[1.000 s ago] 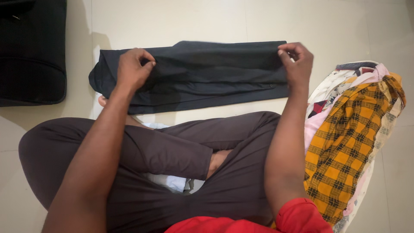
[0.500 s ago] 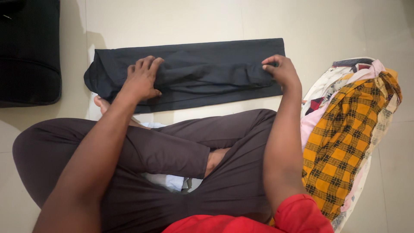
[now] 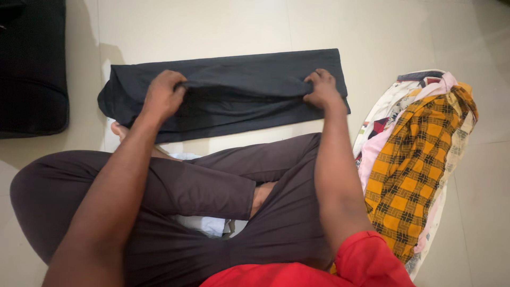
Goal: The person folds a black shirt by hand while sitting on the floor, smoothing the garment, tucking in the sleeves, and folding the body into a rectangular shape.
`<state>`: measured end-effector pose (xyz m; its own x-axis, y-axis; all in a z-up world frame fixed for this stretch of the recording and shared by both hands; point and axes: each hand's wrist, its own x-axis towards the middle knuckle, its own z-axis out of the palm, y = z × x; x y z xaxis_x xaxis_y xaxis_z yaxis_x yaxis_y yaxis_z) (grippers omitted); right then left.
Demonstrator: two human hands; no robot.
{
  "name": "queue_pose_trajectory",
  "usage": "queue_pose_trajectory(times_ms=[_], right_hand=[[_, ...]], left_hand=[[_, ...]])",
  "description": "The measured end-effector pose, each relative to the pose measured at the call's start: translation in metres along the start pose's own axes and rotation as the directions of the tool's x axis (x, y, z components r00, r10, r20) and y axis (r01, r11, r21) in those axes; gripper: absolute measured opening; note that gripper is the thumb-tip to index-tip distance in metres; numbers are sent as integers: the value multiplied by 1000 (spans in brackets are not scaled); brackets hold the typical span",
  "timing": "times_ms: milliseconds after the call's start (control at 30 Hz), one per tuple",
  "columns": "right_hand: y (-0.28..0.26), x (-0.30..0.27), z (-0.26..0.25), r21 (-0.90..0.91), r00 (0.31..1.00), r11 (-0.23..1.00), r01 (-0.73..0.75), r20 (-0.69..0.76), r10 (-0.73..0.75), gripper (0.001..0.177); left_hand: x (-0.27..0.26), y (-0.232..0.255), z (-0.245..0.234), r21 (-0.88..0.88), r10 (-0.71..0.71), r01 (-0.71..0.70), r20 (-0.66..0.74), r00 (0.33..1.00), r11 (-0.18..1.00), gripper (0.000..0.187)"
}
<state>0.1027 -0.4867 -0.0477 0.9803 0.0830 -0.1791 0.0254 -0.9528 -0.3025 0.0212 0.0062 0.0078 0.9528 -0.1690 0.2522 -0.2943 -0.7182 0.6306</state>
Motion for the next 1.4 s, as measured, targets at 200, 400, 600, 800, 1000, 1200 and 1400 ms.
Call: queue_pose_trajectory(times_ms=[200,400,600,800,1000,1200,1400], right_hand=[[1,-22,-51,323,952,941,101,-305,3,19],[-25,-79,-110,966,948,49,256,-240,-209,23],[-6,-53,-102,980,992,167,105,-91,-90,29],[24,17,-28,595,938,725,-346,220,266,50],[23,28,-19,562,941,755,-337,168,295,61],[43,39,2,621,952,722,-304,170,254,57],[68,57,12,890,974,451,69,-158,163,46]], left_hand=[[3,-6,-8,-177,-315,297,-79,946,938,18],[11,-7,-47,-323,-289,287,42,956,902,14],[23,-9,-66,-196,-417,506,363,833,840,25],[29,-18,-29,133,-491,476,342,802,870,47],[30,-20,-31,264,-600,539,358,715,800,46],[27,-46,-23,281,-592,522,388,706,806,38],[21,-64,-18,-90,-489,507,168,856,857,29]])
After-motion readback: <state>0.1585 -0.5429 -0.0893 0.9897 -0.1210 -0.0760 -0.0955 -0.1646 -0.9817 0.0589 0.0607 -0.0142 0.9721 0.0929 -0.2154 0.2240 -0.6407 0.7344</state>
